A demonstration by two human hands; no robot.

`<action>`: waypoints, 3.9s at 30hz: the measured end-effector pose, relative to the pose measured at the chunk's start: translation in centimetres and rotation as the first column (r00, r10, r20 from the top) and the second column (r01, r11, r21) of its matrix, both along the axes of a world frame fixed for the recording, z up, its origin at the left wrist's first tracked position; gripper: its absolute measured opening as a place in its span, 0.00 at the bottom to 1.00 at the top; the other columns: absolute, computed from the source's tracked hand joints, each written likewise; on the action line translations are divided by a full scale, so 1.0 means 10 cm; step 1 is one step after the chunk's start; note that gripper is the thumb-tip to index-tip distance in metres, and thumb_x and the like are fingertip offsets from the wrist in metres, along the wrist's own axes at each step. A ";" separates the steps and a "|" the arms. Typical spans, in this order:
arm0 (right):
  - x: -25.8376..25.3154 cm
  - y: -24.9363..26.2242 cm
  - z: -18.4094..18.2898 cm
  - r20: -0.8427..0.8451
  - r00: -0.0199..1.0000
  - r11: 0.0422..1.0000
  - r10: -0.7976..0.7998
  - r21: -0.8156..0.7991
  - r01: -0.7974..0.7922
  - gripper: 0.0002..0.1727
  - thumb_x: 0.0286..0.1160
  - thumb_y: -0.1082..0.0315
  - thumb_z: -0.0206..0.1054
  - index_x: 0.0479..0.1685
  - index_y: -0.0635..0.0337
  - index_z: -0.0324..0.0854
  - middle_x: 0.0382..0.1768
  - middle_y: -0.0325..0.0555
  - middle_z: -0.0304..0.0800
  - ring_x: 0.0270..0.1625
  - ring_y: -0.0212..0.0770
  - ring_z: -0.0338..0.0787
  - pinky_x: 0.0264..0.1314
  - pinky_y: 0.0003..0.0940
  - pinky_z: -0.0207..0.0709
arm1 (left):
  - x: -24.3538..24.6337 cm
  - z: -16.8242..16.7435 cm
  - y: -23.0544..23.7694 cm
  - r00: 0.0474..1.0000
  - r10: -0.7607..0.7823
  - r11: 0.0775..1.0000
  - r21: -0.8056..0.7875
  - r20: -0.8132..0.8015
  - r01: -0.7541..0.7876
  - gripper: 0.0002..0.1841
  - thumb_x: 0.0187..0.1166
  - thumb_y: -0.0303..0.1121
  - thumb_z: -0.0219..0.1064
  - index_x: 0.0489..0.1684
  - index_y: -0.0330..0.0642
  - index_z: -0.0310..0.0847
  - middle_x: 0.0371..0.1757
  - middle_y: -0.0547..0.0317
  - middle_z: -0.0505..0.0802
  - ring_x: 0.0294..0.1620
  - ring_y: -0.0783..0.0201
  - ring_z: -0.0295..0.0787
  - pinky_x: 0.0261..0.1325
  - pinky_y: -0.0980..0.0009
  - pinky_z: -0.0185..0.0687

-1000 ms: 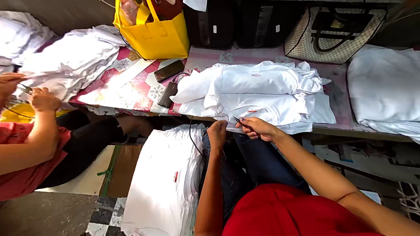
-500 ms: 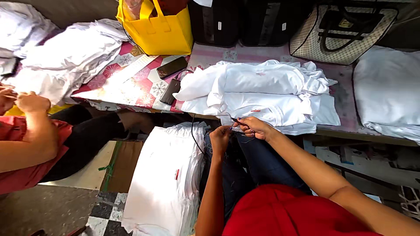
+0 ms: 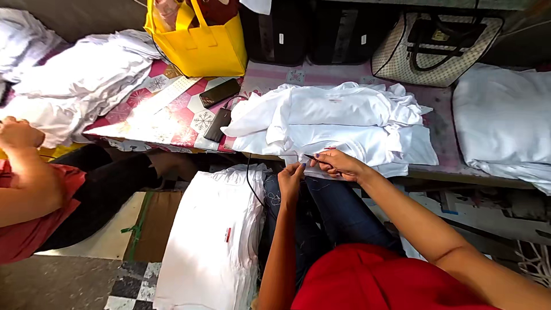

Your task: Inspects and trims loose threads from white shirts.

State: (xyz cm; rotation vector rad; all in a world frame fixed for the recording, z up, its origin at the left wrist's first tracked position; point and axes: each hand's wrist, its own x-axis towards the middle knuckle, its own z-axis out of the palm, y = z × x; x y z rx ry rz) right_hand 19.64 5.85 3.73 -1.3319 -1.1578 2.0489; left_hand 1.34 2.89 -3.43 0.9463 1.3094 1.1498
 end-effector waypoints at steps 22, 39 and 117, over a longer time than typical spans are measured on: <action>0.09 0.19 0.20 0.110 0.973 0.956 0.205 0.192 -0.223 0.19 0.96 0.59 0.47 0.40 0.54 0.80 0.16 0.24 0.63 0.15 0.19 0.59 0.19 0.15 0.53 | 0.18 0.23 -0.03 0.840 0.124 0.982 0.055 0.528 -0.180 0.09 0.79 0.17 0.53 0.31 0.33 0.78 0.39 0.50 0.94 0.43 0.58 0.95 0.57 0.60 0.91; -0.30 0.12 0.01 0.197 0.947 0.908 -0.254 0.386 0.163 0.05 0.79 0.71 0.70 0.39 0.65 0.85 0.22 0.35 0.78 0.20 0.23 0.68 0.24 0.20 0.62 | 0.41 -0.07 0.06 0.930 0.324 0.796 0.481 0.174 -0.368 0.09 0.71 0.11 0.67 0.46 0.20 0.87 0.45 0.47 0.96 0.43 0.65 0.96 0.54 0.68 0.94; -0.20 0.20 -0.05 0.029 0.962 0.960 -0.272 0.076 0.269 0.04 0.83 0.72 0.65 0.41 0.63 0.82 0.14 0.28 0.65 0.13 0.21 0.60 0.17 0.17 0.57 | 0.16 0.23 -0.13 0.938 0.237 0.972 -0.069 0.255 -0.226 0.17 0.85 0.22 0.58 0.68 0.22 0.72 0.56 0.44 0.88 0.46 0.65 0.89 0.50 0.69 0.87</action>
